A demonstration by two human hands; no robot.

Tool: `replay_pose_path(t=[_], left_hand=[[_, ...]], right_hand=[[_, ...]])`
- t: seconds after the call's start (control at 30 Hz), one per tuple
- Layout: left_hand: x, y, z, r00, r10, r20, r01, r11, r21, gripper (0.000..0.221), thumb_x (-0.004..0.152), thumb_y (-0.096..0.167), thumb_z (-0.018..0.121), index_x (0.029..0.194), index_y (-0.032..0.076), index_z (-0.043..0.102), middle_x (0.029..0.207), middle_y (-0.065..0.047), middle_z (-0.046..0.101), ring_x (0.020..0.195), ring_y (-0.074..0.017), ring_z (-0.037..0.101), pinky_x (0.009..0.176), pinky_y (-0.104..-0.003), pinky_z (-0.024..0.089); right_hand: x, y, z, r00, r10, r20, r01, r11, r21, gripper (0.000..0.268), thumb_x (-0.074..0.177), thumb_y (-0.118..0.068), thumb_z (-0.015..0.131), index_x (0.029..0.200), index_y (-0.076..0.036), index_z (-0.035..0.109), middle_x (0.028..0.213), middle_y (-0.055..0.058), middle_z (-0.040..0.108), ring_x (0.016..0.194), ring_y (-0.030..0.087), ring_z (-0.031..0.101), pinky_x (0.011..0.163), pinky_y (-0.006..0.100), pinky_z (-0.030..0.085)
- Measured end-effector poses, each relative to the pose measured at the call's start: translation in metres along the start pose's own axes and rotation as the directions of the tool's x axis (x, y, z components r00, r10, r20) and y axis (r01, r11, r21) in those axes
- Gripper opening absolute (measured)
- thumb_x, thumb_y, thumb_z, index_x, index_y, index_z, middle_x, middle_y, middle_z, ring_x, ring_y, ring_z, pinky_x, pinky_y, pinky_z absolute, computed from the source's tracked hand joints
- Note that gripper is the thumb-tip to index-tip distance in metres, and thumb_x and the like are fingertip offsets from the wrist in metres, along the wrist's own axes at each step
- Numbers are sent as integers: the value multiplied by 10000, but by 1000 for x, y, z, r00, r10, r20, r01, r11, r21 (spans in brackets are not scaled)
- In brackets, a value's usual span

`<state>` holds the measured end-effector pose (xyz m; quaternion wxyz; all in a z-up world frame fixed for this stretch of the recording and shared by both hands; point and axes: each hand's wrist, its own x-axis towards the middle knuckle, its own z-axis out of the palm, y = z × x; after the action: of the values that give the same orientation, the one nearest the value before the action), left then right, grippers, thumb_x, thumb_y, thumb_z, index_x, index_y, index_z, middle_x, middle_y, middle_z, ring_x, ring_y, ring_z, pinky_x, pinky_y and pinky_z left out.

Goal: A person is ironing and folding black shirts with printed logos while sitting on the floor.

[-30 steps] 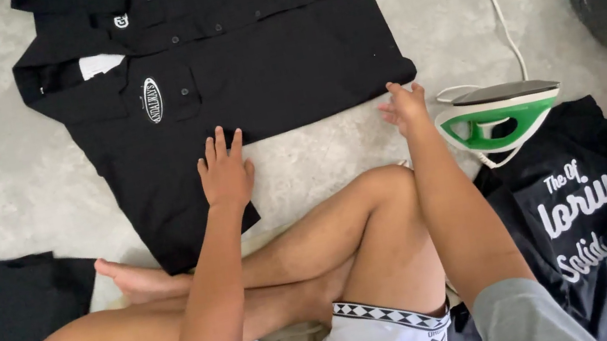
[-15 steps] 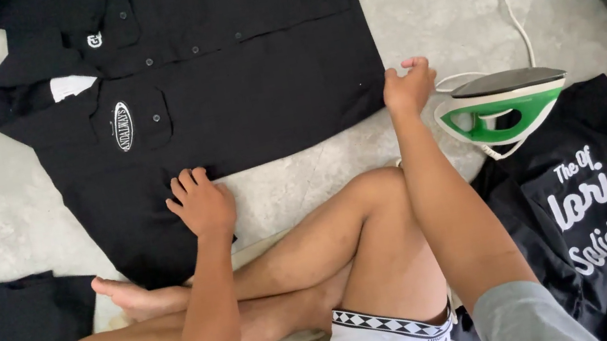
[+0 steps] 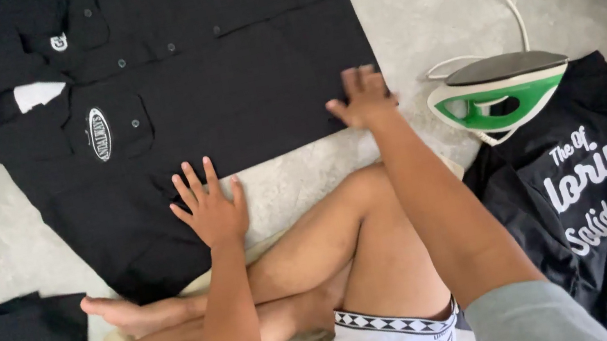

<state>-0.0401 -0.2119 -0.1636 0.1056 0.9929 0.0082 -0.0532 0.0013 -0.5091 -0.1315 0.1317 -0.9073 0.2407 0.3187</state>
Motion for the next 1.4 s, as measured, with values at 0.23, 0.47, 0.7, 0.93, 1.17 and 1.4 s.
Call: replay_pose_path(t=[0.23, 0.47, 0.7, 0.93, 1.17, 1.4], left_hand=[[-14, -5, -1, 1000, 7, -29, -6, 1000, 30, 568, 907, 462, 343, 1436, 264, 285, 1516, -63, 184, 1397, -287, 112, 1040, -604, 174], [-5, -2, 3, 997, 18, -81, -17, 1000, 24, 558, 910, 470, 323, 1433, 278, 287, 1513, -50, 200, 1395, -273, 136, 1038, -590, 197], [-2, 0, 3, 997, 6, -73, -4, 1000, 23, 575, 892, 501, 318, 1429, 296, 282, 1514, -42, 201, 1397, -267, 141, 1045, -589, 195], [-2, -4, 10, 989, 41, -144, -30, 997, 76, 566, 899, 486, 311, 1429, 286, 300, 1510, -47, 224, 1394, -273, 155, 1028, -582, 195], [-1, 0, 13, 978, 52, -203, -36, 996, 81, 546, 920, 482, 305, 1420, 266, 341, 1497, -63, 259, 1384, -288, 181, 1013, -577, 182], [1, 0, 5, 994, 13, -107, -9, 999, 40, 561, 907, 483, 306, 1428, 277, 309, 1510, -48, 219, 1394, -283, 154, 1026, -588, 187]], right_hand=[[-2, 21, 21, 975, 197, -106, -191, 980, 64, 865, 870, -633, 329, 1432, 0, 151, 1464, 243, 195, 1370, 348, 180, 1060, 514, 211], [-38, -33, -19, 904, -381, -194, 344, 917, -201, 635, 935, -515, 281, 1463, -176, 186, 1517, 142, 108, 1401, 301, 116, 1091, 477, 219], [0, 20, -5, 954, 237, -183, -231, 971, 59, 795, 910, -602, 228, 1459, -55, 50, 1483, 252, 86, 1392, 324, 101, 1087, 500, 185], [3, 15, -1, 990, -64, -129, 54, 996, -73, 704, 925, -593, 136, 1477, -158, 91, 1529, 103, 36, 1408, 268, 53, 1077, 538, 189], [5, 11, -5, 977, 85, -195, -85, 996, 8, 725, 929, -599, 180, 1476, -133, 79, 1505, 199, 77, 1400, 316, 51, 1102, 504, 150], [-5, -24, -16, 892, -355, -278, 312, 931, -188, 615, 953, -526, 244, 1454, -170, 230, 1494, 172, 187, 1391, 320, 141, 1063, 517, 236]])
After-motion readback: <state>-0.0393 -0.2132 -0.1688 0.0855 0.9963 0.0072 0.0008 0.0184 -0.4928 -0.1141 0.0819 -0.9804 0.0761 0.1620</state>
